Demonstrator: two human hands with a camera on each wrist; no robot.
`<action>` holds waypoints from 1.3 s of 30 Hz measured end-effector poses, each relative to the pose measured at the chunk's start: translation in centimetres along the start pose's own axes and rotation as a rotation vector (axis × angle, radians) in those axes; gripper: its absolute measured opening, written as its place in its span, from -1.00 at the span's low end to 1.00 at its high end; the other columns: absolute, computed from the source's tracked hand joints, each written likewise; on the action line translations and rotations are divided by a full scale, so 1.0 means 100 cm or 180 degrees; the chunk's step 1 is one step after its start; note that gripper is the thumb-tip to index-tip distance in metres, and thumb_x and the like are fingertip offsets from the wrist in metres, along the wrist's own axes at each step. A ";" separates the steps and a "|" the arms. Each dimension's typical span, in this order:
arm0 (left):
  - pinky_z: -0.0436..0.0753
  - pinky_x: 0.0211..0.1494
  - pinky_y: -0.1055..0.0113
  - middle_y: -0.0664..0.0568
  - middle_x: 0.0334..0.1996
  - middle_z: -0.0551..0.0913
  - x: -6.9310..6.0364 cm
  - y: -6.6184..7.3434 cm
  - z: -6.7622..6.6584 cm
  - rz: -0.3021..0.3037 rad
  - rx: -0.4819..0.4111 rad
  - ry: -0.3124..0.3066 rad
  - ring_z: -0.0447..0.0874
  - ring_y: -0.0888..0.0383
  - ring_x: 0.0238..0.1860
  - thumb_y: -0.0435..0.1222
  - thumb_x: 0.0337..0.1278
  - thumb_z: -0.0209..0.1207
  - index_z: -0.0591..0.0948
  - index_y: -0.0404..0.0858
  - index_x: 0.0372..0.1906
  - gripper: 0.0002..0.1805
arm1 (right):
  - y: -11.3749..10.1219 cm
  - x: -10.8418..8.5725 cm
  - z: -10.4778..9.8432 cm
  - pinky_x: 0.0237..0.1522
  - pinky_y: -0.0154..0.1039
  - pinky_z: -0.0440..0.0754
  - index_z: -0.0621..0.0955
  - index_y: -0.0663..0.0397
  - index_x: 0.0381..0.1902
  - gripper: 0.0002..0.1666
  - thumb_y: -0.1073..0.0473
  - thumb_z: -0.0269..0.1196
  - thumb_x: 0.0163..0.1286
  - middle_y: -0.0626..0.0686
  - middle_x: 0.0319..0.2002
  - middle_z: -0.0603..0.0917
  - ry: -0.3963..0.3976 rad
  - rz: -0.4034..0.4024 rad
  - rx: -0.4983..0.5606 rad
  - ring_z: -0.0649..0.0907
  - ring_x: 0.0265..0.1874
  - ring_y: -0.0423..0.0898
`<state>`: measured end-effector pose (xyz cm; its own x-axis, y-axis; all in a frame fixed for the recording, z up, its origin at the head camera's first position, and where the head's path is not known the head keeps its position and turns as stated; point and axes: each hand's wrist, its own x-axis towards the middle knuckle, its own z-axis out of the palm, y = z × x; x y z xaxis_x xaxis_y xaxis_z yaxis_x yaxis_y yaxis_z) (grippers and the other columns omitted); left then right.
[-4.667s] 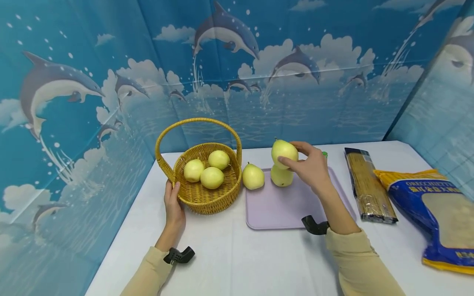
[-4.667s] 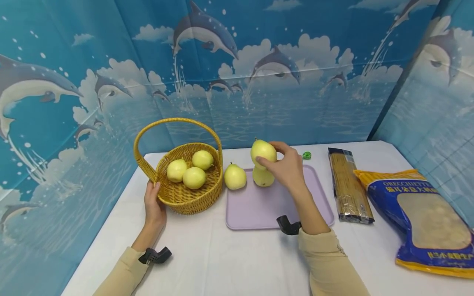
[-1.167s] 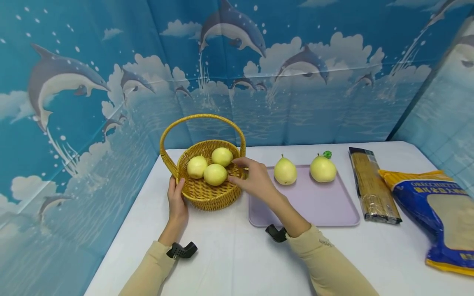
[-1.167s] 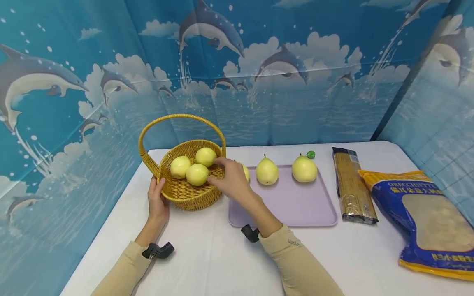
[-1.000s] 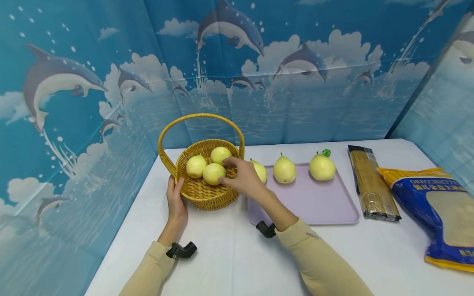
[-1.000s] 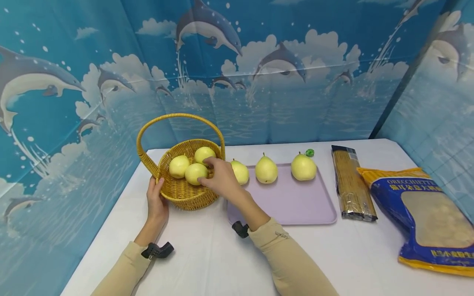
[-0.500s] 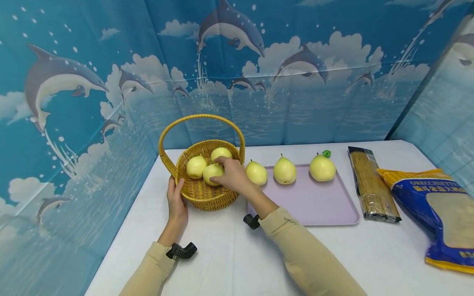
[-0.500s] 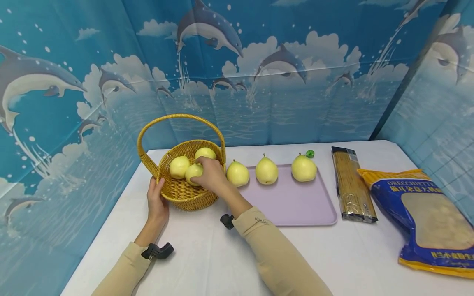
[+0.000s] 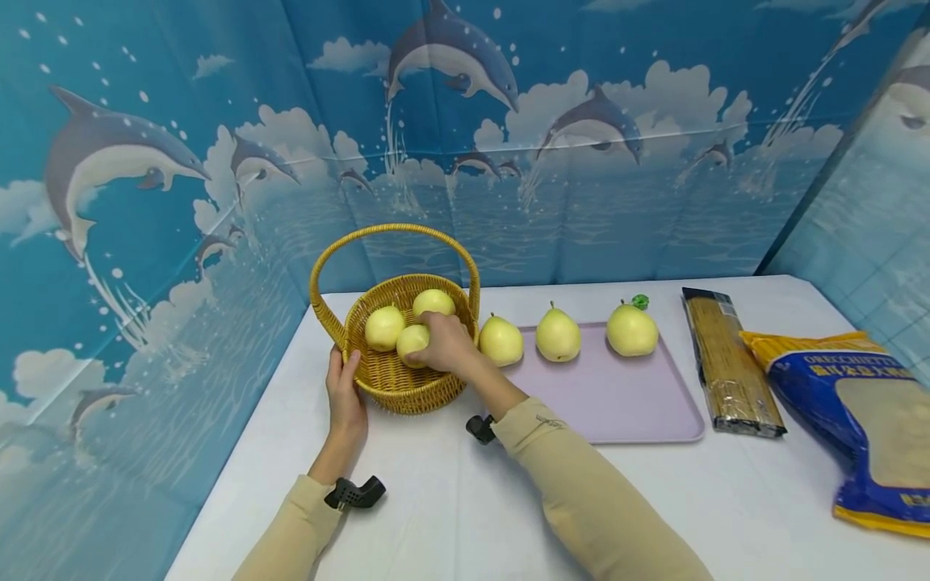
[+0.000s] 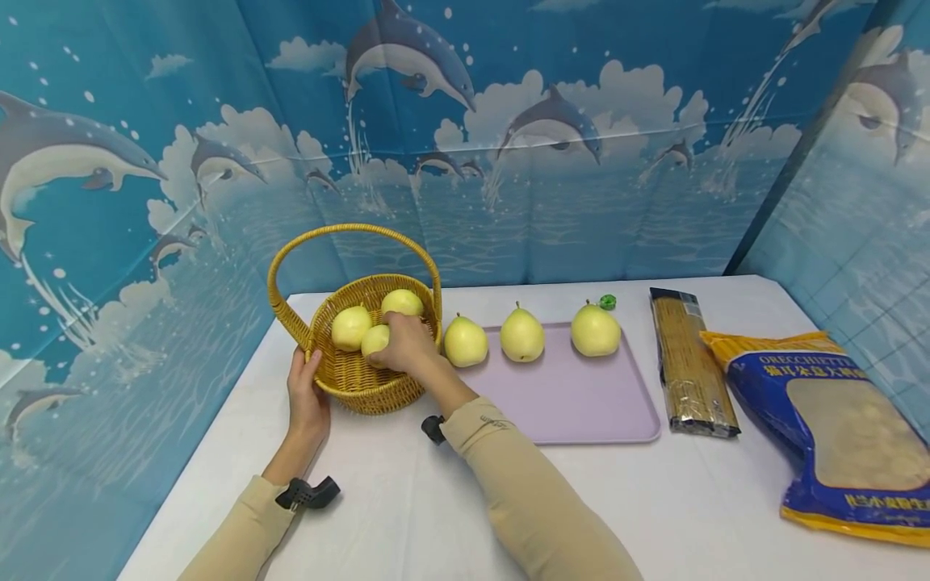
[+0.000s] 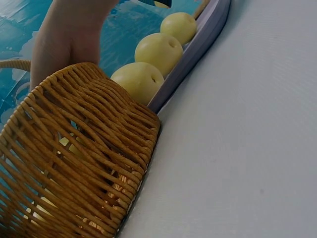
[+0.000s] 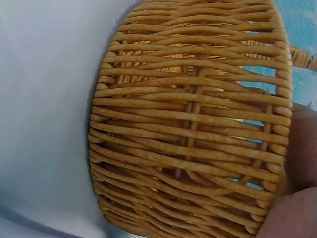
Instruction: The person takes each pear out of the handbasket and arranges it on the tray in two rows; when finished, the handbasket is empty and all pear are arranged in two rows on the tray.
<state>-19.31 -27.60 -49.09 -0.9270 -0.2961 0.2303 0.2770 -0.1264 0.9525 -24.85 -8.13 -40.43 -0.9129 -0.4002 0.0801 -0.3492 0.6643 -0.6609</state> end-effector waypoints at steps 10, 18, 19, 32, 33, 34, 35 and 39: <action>0.21 0.66 0.05 -0.07 0.51 0.37 0.000 0.001 0.001 -0.0013 -0.0045 0.0023 0.37 0.04 0.50 -0.15 0.67 -0.06 0.24 -0.14 0.61 -0.43 | -0.003 -0.003 0.005 0.17 0.07 0.68 0.60 0.17 0.33 -0.16 0.00 0.62 0.15 0.21 0.15 0.72 0.0126 0.0019 -0.0190 0.70 0.14 0.20; 0.17 0.67 0.06 -0.10 0.52 0.35 0.000 0.001 0.002 -0.0034 -0.0070 0.0024 0.35 0.07 0.51 -0.19 0.68 -0.08 0.25 -0.15 0.60 -0.46 | -0.003 -0.013 -0.003 0.15 0.09 0.68 0.61 0.12 0.34 -0.16 -0.02 0.62 0.13 0.17 0.14 0.73 0.0189 -0.0095 -0.0045 0.67 0.16 0.22; 0.17 0.67 0.06 -0.10 0.52 0.35 0.000 0.001 0.001 -0.0030 -0.0068 0.0017 0.35 0.07 0.51 -0.20 0.68 -0.08 0.25 -0.15 0.60 -0.46 | -0.003 -0.015 -0.004 0.14 0.09 0.68 0.61 0.12 0.35 -0.15 -0.02 0.61 0.12 0.16 0.14 0.73 0.0203 -0.0132 -0.0001 0.68 0.16 0.21; 0.18 0.67 0.08 -0.06 0.52 0.35 0.001 -0.001 0.001 -0.0007 -0.0018 0.0003 0.35 0.09 0.51 -0.15 0.67 -0.06 0.23 -0.12 0.61 -0.43 | -0.006 -0.057 -0.038 0.10 0.10 0.65 0.62 -0.01 0.33 -0.21 -0.02 0.59 0.14 0.08 0.19 0.73 0.0485 -0.0162 0.0406 0.62 0.12 0.17; 0.18 0.67 0.08 -0.06 0.52 0.35 0.001 -0.001 0.001 -0.0005 -0.0026 0.0004 0.35 0.08 0.51 -0.15 0.67 -0.06 0.24 -0.12 0.61 -0.44 | -0.005 -0.061 -0.041 0.11 0.12 0.63 0.62 -0.02 0.33 -0.21 -0.02 0.59 0.14 0.07 0.20 0.72 0.0501 -0.0140 0.0435 0.61 0.13 0.18; 0.18 0.67 0.08 -0.06 0.52 0.35 0.001 0.000 0.001 -0.0004 -0.0028 0.0004 0.35 0.08 0.50 -0.16 0.67 -0.06 0.24 -0.12 0.61 -0.44 | -0.005 -0.065 -0.043 0.11 0.12 0.63 0.62 -0.04 0.33 -0.21 -0.02 0.59 0.14 0.05 0.20 0.72 0.0531 -0.0126 0.0458 0.61 0.13 0.17; 0.18 0.67 0.09 -0.06 0.51 0.35 0.001 0.000 0.001 -0.0001 -0.0030 0.0002 0.35 0.08 0.51 -0.16 0.67 -0.06 0.24 -0.12 0.61 -0.44 | -0.004 -0.069 -0.045 0.10 0.12 0.63 0.62 -0.05 0.32 -0.22 -0.03 0.58 0.13 0.04 0.19 0.73 0.0571 -0.0122 0.0470 0.61 0.12 0.15; 0.17 0.66 0.08 -0.10 0.50 0.35 0.001 0.000 0.001 -0.0003 -0.0066 0.0005 0.33 0.04 0.51 -0.18 0.67 -0.06 0.25 -0.14 0.60 -0.45 | 0.004 -0.086 -0.051 0.05 0.09 0.69 0.62 -0.05 0.31 -0.22 -0.02 0.58 0.11 0.03 0.13 0.75 0.0670 -0.0164 0.0538 0.68 0.08 0.09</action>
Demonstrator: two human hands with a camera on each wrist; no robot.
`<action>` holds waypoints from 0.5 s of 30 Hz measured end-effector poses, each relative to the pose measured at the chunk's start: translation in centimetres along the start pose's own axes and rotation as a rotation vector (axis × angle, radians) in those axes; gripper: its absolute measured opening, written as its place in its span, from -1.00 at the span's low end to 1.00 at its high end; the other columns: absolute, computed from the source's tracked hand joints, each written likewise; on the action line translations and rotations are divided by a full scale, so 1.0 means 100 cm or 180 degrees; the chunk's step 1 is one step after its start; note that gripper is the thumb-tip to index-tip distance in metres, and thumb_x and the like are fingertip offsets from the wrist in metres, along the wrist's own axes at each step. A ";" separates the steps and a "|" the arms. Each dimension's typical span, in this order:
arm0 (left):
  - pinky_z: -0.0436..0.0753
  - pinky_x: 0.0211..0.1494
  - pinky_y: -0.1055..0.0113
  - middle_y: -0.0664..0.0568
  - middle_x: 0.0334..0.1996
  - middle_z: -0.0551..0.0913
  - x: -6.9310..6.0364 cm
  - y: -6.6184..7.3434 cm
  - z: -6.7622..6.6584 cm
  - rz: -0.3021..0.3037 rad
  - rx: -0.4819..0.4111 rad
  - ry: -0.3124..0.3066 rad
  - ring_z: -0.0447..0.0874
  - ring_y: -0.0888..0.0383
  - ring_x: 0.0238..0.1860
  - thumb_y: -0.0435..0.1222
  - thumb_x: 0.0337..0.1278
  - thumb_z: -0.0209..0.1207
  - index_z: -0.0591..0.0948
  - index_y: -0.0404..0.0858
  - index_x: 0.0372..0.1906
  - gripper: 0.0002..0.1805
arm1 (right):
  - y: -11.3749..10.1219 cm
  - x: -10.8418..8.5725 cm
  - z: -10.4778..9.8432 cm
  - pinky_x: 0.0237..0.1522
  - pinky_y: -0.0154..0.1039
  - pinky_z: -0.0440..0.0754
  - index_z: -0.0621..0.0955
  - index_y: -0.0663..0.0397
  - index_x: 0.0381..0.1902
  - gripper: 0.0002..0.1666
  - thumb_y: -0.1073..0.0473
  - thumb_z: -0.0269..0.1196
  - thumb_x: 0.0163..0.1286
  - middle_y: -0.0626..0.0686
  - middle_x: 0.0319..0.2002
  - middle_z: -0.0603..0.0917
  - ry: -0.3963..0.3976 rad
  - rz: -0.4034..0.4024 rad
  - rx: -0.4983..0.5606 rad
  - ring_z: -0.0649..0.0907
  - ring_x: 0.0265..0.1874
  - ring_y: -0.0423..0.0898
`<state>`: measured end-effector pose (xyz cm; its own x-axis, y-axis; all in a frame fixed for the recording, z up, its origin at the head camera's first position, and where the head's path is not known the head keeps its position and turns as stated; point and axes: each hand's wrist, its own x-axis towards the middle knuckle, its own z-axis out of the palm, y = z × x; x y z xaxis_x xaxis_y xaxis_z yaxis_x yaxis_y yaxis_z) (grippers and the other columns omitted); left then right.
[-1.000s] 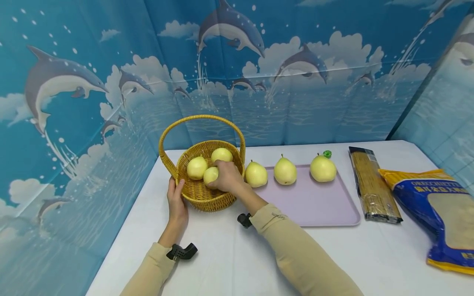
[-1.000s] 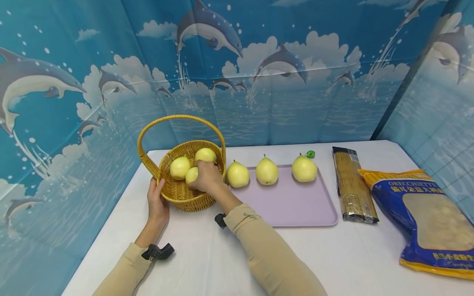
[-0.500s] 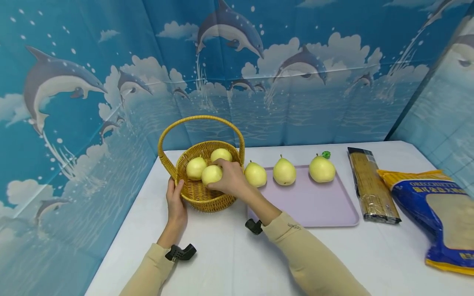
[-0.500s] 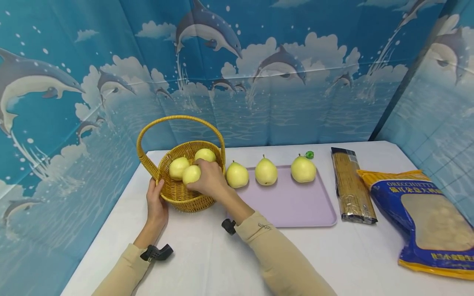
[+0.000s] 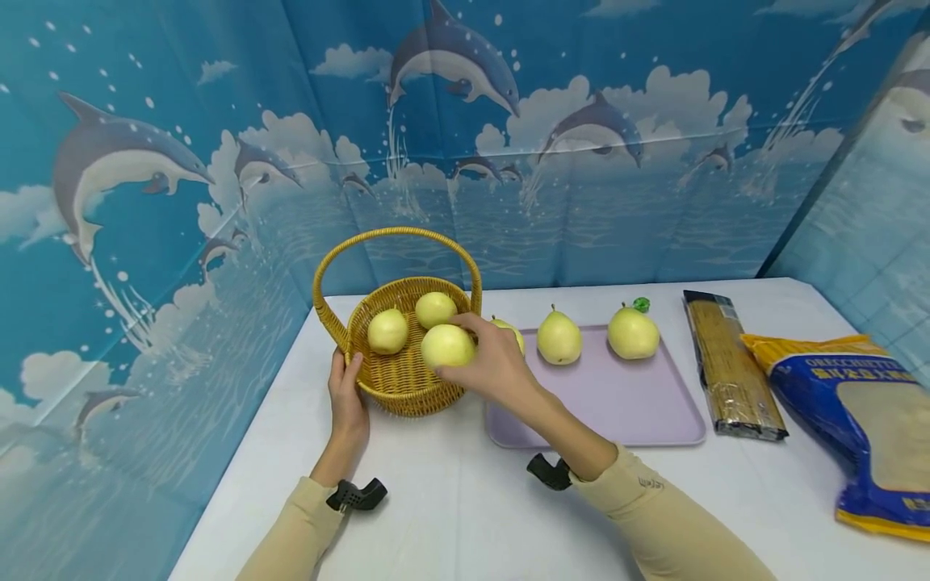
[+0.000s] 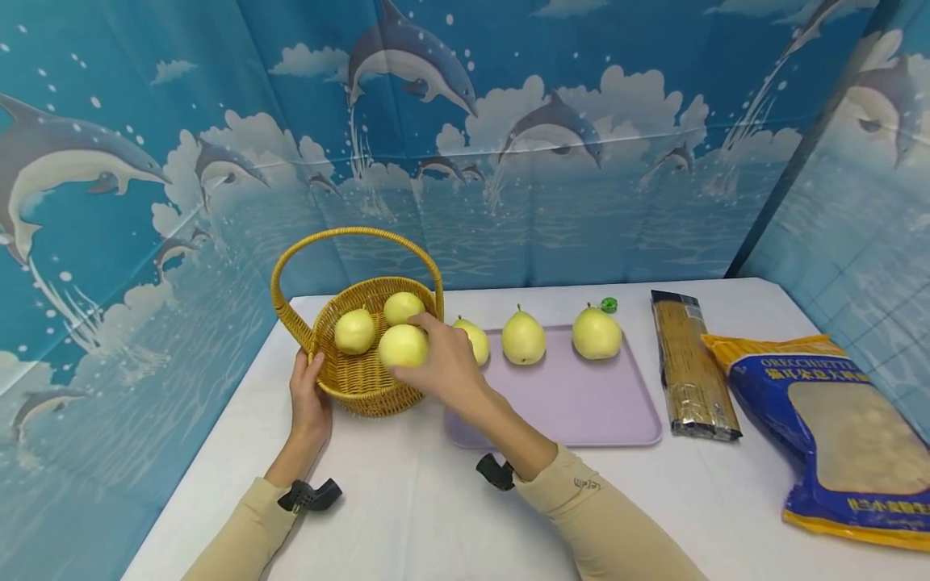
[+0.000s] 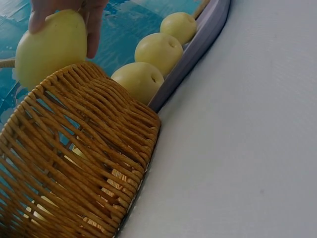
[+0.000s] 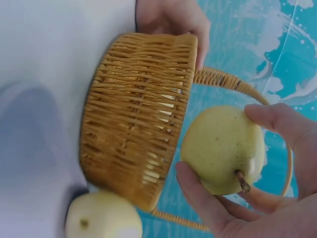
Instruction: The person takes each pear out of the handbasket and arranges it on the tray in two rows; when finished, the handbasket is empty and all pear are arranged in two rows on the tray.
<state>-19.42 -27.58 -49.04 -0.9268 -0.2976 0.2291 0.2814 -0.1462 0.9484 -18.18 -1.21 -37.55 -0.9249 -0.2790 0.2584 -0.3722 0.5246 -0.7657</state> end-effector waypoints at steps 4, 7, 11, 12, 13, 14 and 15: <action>0.15 0.68 0.08 -0.12 0.52 0.33 -0.002 -0.001 0.001 -0.0013 -0.0024 0.0001 0.32 0.03 0.53 -0.18 0.67 -0.06 0.25 -0.13 0.60 -0.45 | 0.011 -0.018 -0.015 0.06 0.08 0.73 0.61 -0.03 0.32 -0.21 0.02 0.58 0.12 0.03 0.16 0.75 0.0029 -0.0025 0.0091 0.72 0.10 0.07; 0.14 0.68 0.08 -0.12 0.53 0.33 -0.003 -0.001 0.001 -0.0007 -0.0017 -0.0006 0.32 0.04 0.53 -0.19 0.67 -0.06 0.24 -0.14 0.61 -0.44 | 0.021 -0.033 -0.027 0.08 0.09 0.70 0.60 -0.05 0.34 -0.22 0.03 0.58 0.14 0.01 0.20 0.73 0.0062 0.0004 0.0070 0.69 0.11 0.09; 0.16 0.67 0.10 -0.08 0.51 0.34 -0.002 0.000 0.001 0.0009 0.0019 -0.0007 0.33 0.07 0.52 -0.16 0.66 -0.05 0.24 -0.14 0.61 -0.44 | 0.037 -0.046 -0.036 0.04 0.10 0.69 0.60 0.03 0.34 -0.21 0.09 0.58 0.15 0.07 0.19 0.74 0.0114 -0.0024 -0.0036 0.70 0.06 0.09; 0.16 0.67 0.10 -0.07 0.51 0.35 -0.001 0.000 0.000 0.0012 0.0019 -0.0009 0.33 0.07 0.52 -0.16 0.66 -0.04 0.24 -0.14 0.61 -0.43 | 0.041 -0.049 -0.037 0.03 0.10 0.70 0.59 0.07 0.34 -0.22 0.10 0.59 0.15 0.10 0.18 0.74 0.0125 -0.0045 -0.0065 0.71 0.05 0.10; 0.16 0.67 0.10 -0.06 0.51 0.35 -0.001 0.000 0.000 0.0013 0.0007 -0.0016 0.33 0.08 0.52 -0.15 0.66 -0.04 0.24 -0.14 0.61 -0.43 | 0.044 -0.051 -0.037 0.02 0.09 0.71 0.60 0.11 0.33 -0.22 0.12 0.59 0.15 0.12 0.17 0.74 0.0140 -0.0054 -0.0083 0.72 0.03 0.09; 0.17 0.67 0.11 -0.05 0.51 0.35 -0.001 0.000 -0.001 0.0009 0.0010 -0.0020 0.33 0.08 0.52 -0.14 0.66 -0.03 0.24 -0.13 0.61 -0.43 | 0.048 -0.052 -0.037 0.01 0.09 0.72 0.60 0.14 0.32 -0.22 0.13 0.59 0.14 0.14 0.17 0.75 0.0145 -0.0060 -0.0102 0.73 0.02 0.09; 0.16 0.68 0.11 -0.05 0.51 0.35 -0.001 0.000 -0.001 0.0002 0.0006 -0.0025 0.33 0.08 0.52 -0.13 0.66 -0.03 0.24 -0.13 0.61 -0.42 | 0.051 -0.054 -0.036 0.01 0.09 0.71 0.60 0.16 0.31 -0.22 0.13 0.59 0.14 0.15 0.16 0.75 0.0145 -0.0044 -0.0117 0.73 0.01 0.09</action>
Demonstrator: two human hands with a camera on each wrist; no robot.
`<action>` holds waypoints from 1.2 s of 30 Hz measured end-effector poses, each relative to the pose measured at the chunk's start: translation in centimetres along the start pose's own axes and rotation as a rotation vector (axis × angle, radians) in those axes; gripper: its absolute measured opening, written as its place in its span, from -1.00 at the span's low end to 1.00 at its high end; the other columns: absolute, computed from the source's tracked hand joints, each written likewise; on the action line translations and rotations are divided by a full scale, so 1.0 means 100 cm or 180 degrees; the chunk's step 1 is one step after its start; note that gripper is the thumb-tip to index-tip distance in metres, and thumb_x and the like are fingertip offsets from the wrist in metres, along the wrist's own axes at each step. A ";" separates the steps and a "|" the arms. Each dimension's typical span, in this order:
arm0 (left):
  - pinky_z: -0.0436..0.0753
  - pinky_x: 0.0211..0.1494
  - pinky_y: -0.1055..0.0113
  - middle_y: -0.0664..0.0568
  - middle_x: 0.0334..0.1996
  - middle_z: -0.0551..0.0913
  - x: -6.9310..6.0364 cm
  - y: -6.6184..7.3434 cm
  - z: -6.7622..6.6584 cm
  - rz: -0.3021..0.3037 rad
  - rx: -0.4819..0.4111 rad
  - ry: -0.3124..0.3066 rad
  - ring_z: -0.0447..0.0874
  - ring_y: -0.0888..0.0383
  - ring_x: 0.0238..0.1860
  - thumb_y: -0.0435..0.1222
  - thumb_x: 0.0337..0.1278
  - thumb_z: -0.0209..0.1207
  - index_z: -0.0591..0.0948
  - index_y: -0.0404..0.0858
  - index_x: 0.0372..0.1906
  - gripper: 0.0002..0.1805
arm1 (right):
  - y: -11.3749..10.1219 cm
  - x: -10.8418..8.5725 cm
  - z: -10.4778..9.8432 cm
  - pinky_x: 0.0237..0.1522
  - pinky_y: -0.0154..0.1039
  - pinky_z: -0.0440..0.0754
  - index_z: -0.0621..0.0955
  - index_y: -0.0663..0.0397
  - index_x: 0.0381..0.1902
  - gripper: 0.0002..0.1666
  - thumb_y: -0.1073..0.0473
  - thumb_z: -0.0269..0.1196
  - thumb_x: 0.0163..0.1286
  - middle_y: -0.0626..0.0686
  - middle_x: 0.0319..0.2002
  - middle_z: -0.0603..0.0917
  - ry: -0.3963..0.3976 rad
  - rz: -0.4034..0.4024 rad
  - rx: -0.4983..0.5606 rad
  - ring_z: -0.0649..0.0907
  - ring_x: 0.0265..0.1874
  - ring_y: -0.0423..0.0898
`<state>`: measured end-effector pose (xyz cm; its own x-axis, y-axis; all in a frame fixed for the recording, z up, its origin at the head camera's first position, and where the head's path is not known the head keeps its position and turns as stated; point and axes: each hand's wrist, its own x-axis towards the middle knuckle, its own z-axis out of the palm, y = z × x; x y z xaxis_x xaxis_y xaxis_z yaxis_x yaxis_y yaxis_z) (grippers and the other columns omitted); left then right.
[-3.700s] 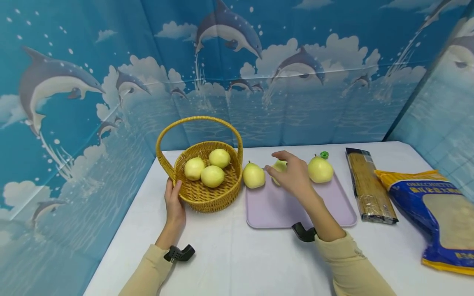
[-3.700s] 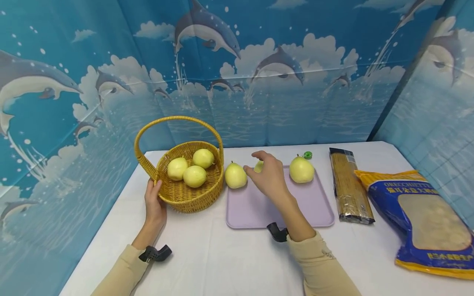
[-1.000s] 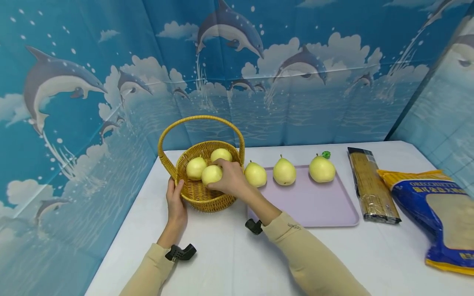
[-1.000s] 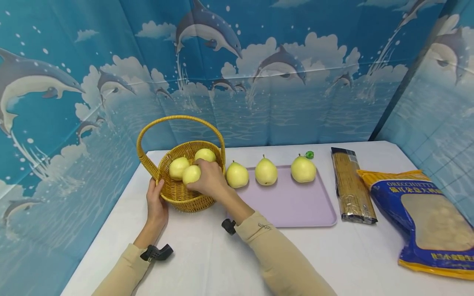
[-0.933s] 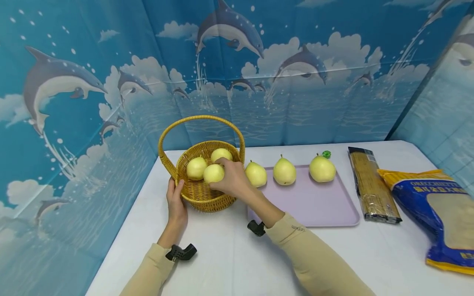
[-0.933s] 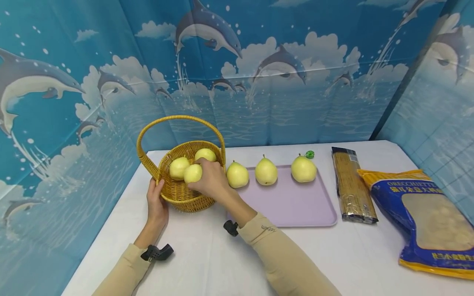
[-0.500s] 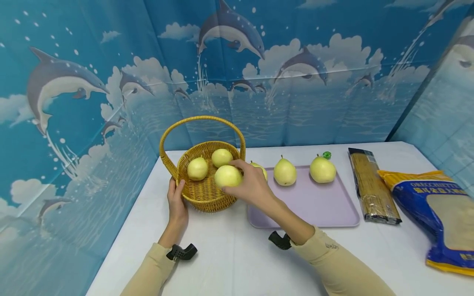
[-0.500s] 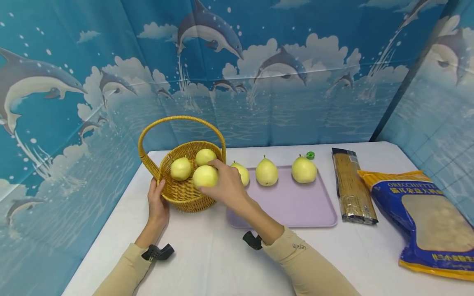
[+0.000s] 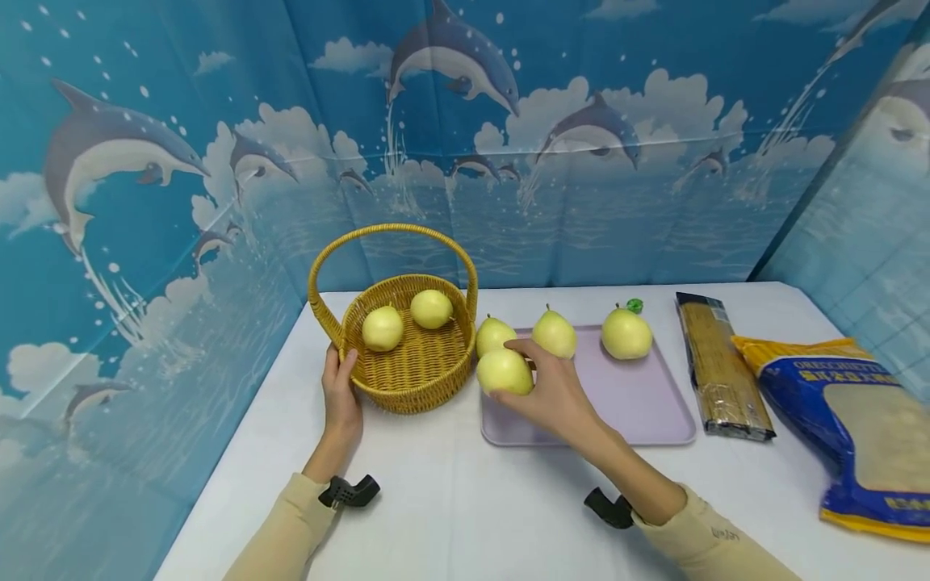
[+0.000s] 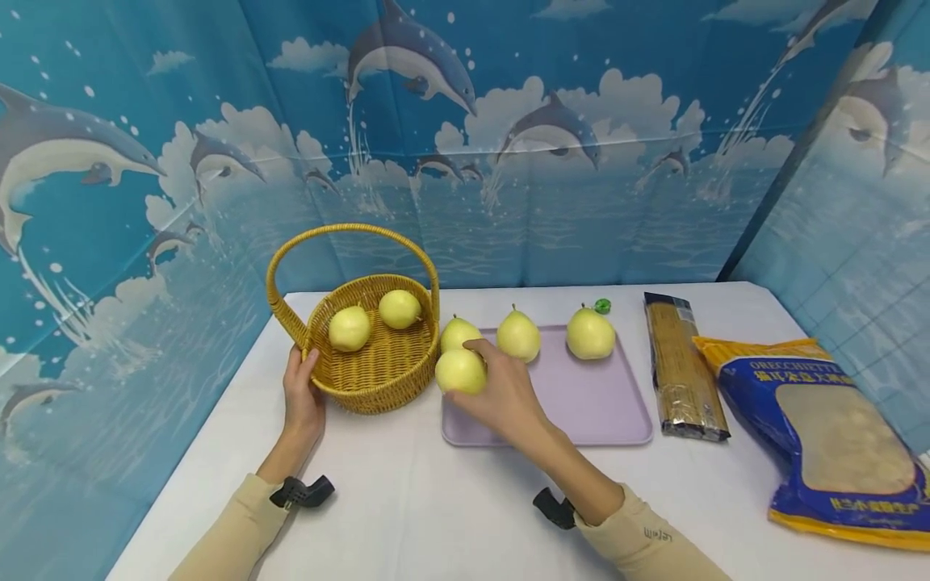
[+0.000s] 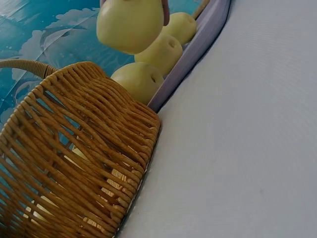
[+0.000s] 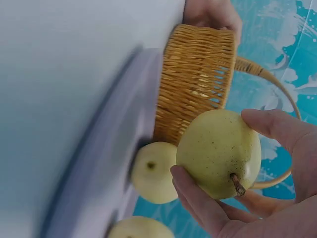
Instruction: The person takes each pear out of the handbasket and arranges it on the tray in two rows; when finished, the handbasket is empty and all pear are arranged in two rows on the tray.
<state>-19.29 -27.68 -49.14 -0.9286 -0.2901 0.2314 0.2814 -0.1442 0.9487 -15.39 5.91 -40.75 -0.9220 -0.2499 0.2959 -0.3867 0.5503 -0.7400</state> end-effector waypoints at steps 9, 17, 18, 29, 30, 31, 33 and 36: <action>0.17 0.67 0.12 -0.03 0.50 0.37 -0.004 0.001 -0.004 -0.0067 -0.0023 0.0081 0.33 0.08 0.52 -0.14 0.66 -0.04 0.26 -0.10 0.60 -0.45 | 0.022 -0.005 0.018 0.11 0.15 0.67 0.59 0.19 0.30 -0.23 0.13 0.59 0.14 0.17 0.11 0.74 -0.0128 0.0210 -0.0027 0.71 0.07 0.11; 0.17 0.68 0.13 -0.04 0.53 0.33 0.000 -0.001 -0.001 -0.0045 0.0022 0.0005 0.31 0.08 0.53 -0.12 0.67 -0.05 0.24 -0.07 0.61 -0.44 | 0.025 -0.009 0.020 0.03 0.08 0.71 0.52 0.23 0.36 -0.17 0.03 0.58 0.24 0.23 0.13 0.72 -0.0189 0.0273 -0.0146 0.74 0.04 0.12; 0.17 0.68 0.13 -0.05 0.53 0.33 0.000 0.000 -0.001 -0.0032 0.0019 -0.0002 0.31 0.07 0.53 -0.11 0.67 -0.05 0.23 -0.08 0.61 -0.43 | 0.024 -0.010 0.019 0.01 0.06 0.73 0.49 0.24 0.38 -0.16 -0.01 0.55 0.28 0.24 0.15 0.71 -0.0228 0.0290 -0.0137 0.75 0.04 0.11; 0.16 0.67 0.15 -0.06 0.51 0.34 0.002 0.002 -0.001 -0.0037 0.0007 0.0002 0.32 0.08 0.51 -0.11 0.65 -0.04 0.25 -0.08 0.61 -0.43 | 0.013 -0.010 0.008 -0.02 0.03 0.78 0.58 0.21 0.30 -0.41 -0.06 0.33 0.51 0.26 0.06 0.77 -0.0498 0.0543 -0.0185 0.79 0.00 0.09; 0.16 0.67 0.14 -0.07 0.50 0.34 0.002 0.002 -0.001 -0.0029 0.0000 0.0002 0.32 0.07 0.51 -0.11 0.65 -0.04 0.25 -0.09 0.61 -0.43 | 0.013 -0.010 0.007 -0.05 0.00 0.79 0.59 0.21 0.28 -0.42 -0.07 0.34 0.50 0.24 0.00 0.79 -0.0508 0.0579 -0.0181 0.80 -0.03 0.07; 0.16 0.67 0.13 -0.08 0.50 0.34 0.001 0.002 -0.001 -0.0022 0.0000 0.0001 0.32 0.07 0.51 -0.12 0.65 -0.04 0.25 -0.10 0.61 -0.43 | 0.013 -0.010 0.006 -0.11 -0.04 0.79 0.60 0.22 0.25 -0.42 -0.08 0.35 0.49 0.22 -0.07 0.81 -0.0518 0.0614 -0.0183 0.80 -0.08 0.04; 0.17 0.67 0.11 -0.10 0.50 0.34 0.000 0.002 -0.001 -0.0008 -0.0008 -0.0001 0.34 0.05 0.50 -0.12 0.66 -0.05 0.25 -0.11 0.60 -0.44 | 0.013 -0.010 0.004 -0.24 -0.13 0.76 0.62 0.24 0.22 -0.39 -0.11 0.37 0.46 0.16 -0.21 0.82 -0.0544 0.0679 -0.0205 0.79 -0.21 -0.02; 0.18 0.67 0.10 -0.08 0.50 0.34 -0.001 0.002 0.000 -0.0006 0.0019 -0.0005 0.36 0.07 0.49 -0.12 0.66 -0.05 0.24 -0.10 0.60 -0.43 | 0.014 -0.009 0.003 -0.37 -0.21 0.69 0.62 0.28 0.19 -0.35 -0.15 0.38 0.44 0.09 -0.35 0.80 -0.0583 0.0736 -0.0255 0.75 -0.35 -0.10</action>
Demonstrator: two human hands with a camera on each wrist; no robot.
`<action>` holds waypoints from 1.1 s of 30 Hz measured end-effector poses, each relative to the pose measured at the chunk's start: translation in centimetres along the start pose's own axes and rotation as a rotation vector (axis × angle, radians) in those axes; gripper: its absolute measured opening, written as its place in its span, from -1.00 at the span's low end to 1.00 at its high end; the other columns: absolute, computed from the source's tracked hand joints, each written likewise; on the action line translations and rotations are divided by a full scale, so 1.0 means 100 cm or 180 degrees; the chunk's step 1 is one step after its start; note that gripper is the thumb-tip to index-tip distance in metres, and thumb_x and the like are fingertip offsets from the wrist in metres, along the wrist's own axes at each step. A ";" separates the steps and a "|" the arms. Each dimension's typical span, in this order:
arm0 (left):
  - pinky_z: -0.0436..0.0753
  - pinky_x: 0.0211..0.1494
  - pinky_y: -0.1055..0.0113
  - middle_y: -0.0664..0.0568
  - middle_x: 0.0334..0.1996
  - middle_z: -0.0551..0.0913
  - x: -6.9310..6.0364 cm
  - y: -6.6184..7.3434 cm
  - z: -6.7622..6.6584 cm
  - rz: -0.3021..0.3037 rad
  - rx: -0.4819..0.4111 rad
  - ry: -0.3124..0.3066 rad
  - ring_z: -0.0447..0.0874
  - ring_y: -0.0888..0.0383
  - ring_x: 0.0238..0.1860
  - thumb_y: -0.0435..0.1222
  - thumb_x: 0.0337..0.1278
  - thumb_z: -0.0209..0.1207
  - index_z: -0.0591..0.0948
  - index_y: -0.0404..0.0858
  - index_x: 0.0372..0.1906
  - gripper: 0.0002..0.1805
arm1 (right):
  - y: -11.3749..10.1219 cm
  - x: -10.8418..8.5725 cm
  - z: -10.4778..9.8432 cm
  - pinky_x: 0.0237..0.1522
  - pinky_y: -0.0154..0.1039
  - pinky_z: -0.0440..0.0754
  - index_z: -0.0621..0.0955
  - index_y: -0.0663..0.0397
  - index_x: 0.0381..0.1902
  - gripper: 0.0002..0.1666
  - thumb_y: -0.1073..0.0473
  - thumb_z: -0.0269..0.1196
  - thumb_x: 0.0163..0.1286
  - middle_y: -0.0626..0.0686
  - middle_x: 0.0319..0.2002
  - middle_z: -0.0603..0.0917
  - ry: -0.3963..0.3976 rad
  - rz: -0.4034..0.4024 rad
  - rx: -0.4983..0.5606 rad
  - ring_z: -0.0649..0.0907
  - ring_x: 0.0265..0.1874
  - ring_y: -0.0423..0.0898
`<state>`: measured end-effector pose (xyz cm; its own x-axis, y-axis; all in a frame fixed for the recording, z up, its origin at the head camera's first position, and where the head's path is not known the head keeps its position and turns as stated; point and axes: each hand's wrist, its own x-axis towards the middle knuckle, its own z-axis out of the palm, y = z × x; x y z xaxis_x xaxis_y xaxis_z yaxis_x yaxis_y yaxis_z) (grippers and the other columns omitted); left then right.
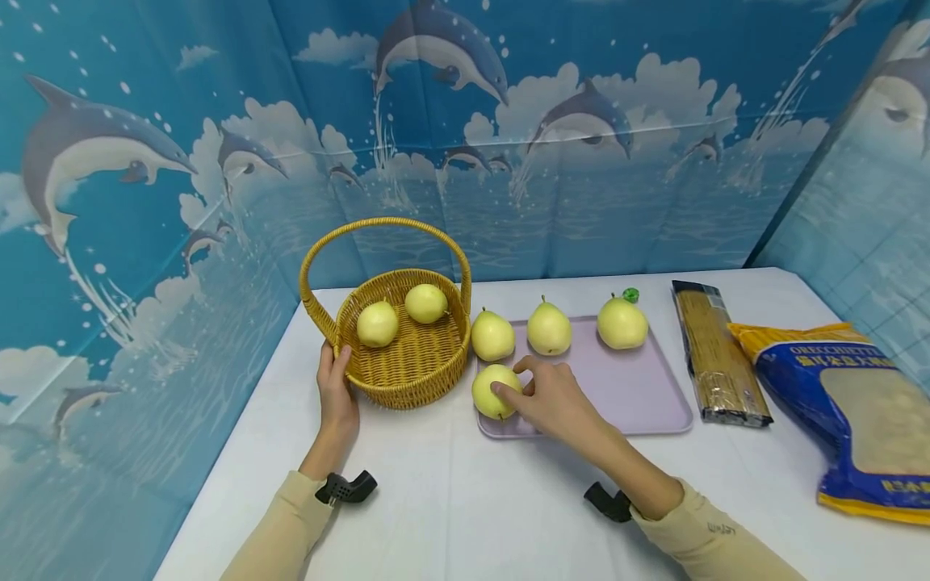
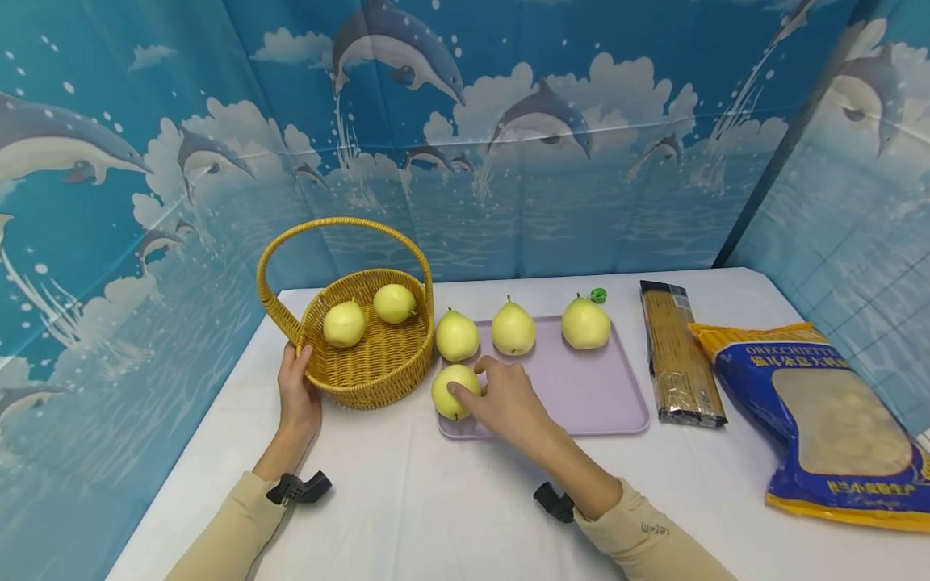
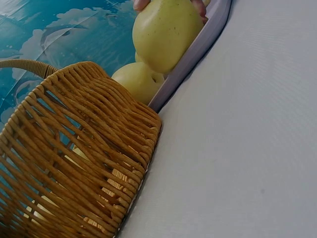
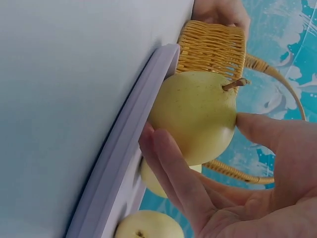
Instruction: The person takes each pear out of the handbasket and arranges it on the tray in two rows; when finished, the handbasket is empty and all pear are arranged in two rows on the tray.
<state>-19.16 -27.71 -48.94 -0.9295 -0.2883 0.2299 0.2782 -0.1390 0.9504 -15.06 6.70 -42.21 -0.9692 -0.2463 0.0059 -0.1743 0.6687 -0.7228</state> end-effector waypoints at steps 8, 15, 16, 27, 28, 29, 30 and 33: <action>0.18 0.67 0.09 -0.10 0.51 0.33 0.000 0.000 0.000 -0.0015 -0.0002 0.0009 0.36 0.07 0.49 -0.12 0.66 -0.05 0.23 -0.11 0.61 -0.43 | -0.001 -0.001 -0.006 -0.29 -0.11 0.76 0.62 0.35 0.16 -0.30 -0.22 0.32 0.48 0.12 -0.31 0.83 -0.0025 -0.0052 -0.0018 0.80 -0.31 -0.07; 0.16 0.68 0.10 -0.10 0.53 0.31 0.000 0.000 0.001 -0.0021 0.0018 -0.0018 0.32 0.04 0.53 -0.12 0.67 -0.07 0.23 -0.08 0.61 -0.44 | 0.001 0.001 -0.009 -0.15 -0.01 0.80 0.65 0.36 0.15 -0.29 -0.25 0.26 0.54 0.18 -0.25 0.85 0.0207 -0.0197 -0.0006 0.84 -0.22 0.00; 0.16 0.68 0.10 -0.10 0.53 0.31 0.000 0.000 0.000 -0.0023 0.0015 -0.0014 0.32 0.05 0.53 -0.12 0.67 -0.07 0.23 -0.08 0.61 -0.44 | 0.002 0.001 -0.008 -0.13 0.00 0.80 0.65 0.35 0.16 -0.29 -0.25 0.26 0.54 0.18 -0.22 0.85 0.0233 -0.0248 0.0014 0.84 -0.20 0.01; 0.16 0.68 0.11 -0.04 0.53 0.33 0.002 0.000 0.000 -0.0019 0.0007 0.0012 0.33 0.09 0.53 -0.12 0.66 -0.04 0.24 -0.08 0.61 -0.43 | -0.001 0.007 -0.005 0.13 0.21 0.70 0.64 0.17 0.25 -0.39 -0.19 0.27 0.55 0.28 0.13 0.76 0.0515 -0.0619 -0.0007 0.74 0.10 0.26; 0.16 0.68 0.11 -0.04 0.53 0.34 0.002 0.000 0.001 -0.0015 0.0000 0.0016 0.33 0.10 0.53 -0.12 0.66 -0.04 0.24 -0.08 0.61 -0.43 | -0.002 0.008 -0.006 0.14 0.20 0.69 0.64 0.18 0.25 -0.41 -0.18 0.28 0.55 0.27 0.14 0.75 0.0509 -0.0658 -0.0009 0.73 0.12 0.25; 0.15 0.68 0.12 -0.03 0.53 0.34 0.002 0.000 0.001 -0.0013 -0.0012 0.0016 0.32 0.10 0.53 -0.13 0.66 -0.04 0.24 -0.08 0.61 -0.43 | -0.004 0.009 -0.007 0.15 0.20 0.69 0.64 0.18 0.26 -0.41 -0.16 0.29 0.54 0.26 0.16 0.75 0.0496 -0.0694 -0.0007 0.73 0.14 0.24; 0.15 0.68 0.11 -0.04 0.53 0.34 0.003 0.000 0.001 -0.0002 -0.0026 0.0005 0.32 0.09 0.53 -0.14 0.66 -0.04 0.24 -0.09 0.61 -0.44 | -0.007 0.011 -0.008 0.17 0.20 0.68 0.64 0.17 0.27 -0.41 -0.16 0.29 0.54 0.24 0.18 0.74 0.0477 -0.0723 -0.0003 0.72 0.16 0.23; 0.14 0.69 0.12 -0.04 0.53 0.33 0.000 -0.001 0.001 -0.0006 -0.0047 0.0004 0.31 0.09 0.54 -0.15 0.67 -0.05 0.24 -0.11 0.61 -0.44 | -0.020 0.015 -0.010 0.23 0.20 0.64 0.61 0.16 0.33 -0.36 -0.19 0.27 0.55 0.19 0.26 0.71 0.0355 -0.0781 0.0029 0.69 0.22 0.19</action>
<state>-19.24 -27.66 -48.97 -0.9297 -0.2892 0.2278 0.2799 -0.1533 0.9477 -16.36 5.70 -40.11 -0.9115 -0.3210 0.2572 -0.4051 0.5920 -0.6967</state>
